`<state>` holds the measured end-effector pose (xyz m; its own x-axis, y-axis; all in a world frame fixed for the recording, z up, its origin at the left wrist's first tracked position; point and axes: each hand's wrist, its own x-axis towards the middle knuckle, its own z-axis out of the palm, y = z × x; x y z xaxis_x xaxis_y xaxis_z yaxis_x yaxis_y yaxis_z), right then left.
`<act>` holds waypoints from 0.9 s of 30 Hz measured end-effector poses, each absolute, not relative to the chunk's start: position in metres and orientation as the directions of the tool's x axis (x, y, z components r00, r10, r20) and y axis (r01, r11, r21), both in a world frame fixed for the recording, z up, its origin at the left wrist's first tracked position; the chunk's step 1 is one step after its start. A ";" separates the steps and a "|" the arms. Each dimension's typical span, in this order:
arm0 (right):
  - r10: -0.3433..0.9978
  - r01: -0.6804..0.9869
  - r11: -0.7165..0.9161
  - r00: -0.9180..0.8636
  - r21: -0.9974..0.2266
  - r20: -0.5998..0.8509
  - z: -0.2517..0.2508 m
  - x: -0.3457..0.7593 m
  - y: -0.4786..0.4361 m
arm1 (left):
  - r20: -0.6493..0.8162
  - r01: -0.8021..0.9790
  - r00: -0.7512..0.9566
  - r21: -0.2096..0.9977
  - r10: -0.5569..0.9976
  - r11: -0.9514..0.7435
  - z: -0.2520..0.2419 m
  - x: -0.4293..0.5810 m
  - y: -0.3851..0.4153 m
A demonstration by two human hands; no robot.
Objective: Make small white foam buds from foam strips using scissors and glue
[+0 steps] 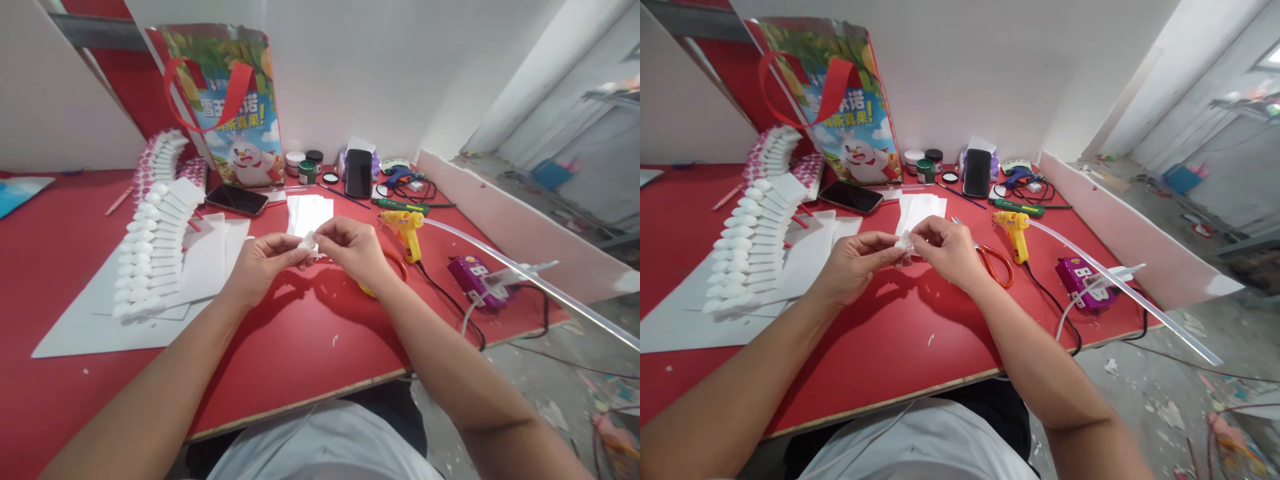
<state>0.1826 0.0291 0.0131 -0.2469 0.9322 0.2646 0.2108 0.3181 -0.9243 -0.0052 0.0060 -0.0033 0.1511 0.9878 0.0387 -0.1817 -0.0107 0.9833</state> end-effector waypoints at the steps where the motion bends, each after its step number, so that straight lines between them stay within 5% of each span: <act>1: 0.939 0.253 0.320 -0.208 -0.913 0.272 0.016 0.185 0.030 | 0.022 -0.179 0.137 0.984 0.990 0.003 -0.003 -0.005 0.007; 5: 0.950 0.535 0.310 -0.140 -0.786 0.279 0.046 0.199 0.024 | -0.022 -0.166 0.108 0.985 0.994 0.040 -0.004 -0.005 0.008; 9: 0.968 0.940 0.211 -0.239 -0.268 -0.074 0.080 0.217 -0.004 | -0.047 -0.143 0.103 0.988 0.994 0.061 -0.005 -0.005 0.010; 11: 0.979 0.989 0.114 -0.127 -0.090 -0.161 0.083 0.230 -0.019 | -0.051 -0.136 0.105 0.988 0.993 0.065 -0.006 -0.006 0.010; 14: 0.988 0.989 -0.139 0.142 0.050 -0.067 0.070 0.253 -0.033 | -0.046 -0.136 0.137 0.989 0.990 0.065 -0.007 -0.006 0.009; 19: 0.969 0.970 -0.244 0.242 0.019 0.057 0.041 0.282 -0.022 | -0.110 -0.242 0.180 0.958 0.977 0.153 -0.007 -0.003 0.008; 27: 0.969 0.890 -0.211 0.246 -0.403 0.035 0.013 0.305 0.037 | -0.142 -0.260 0.167 0.948 0.976 0.183 -0.005 -0.002 0.008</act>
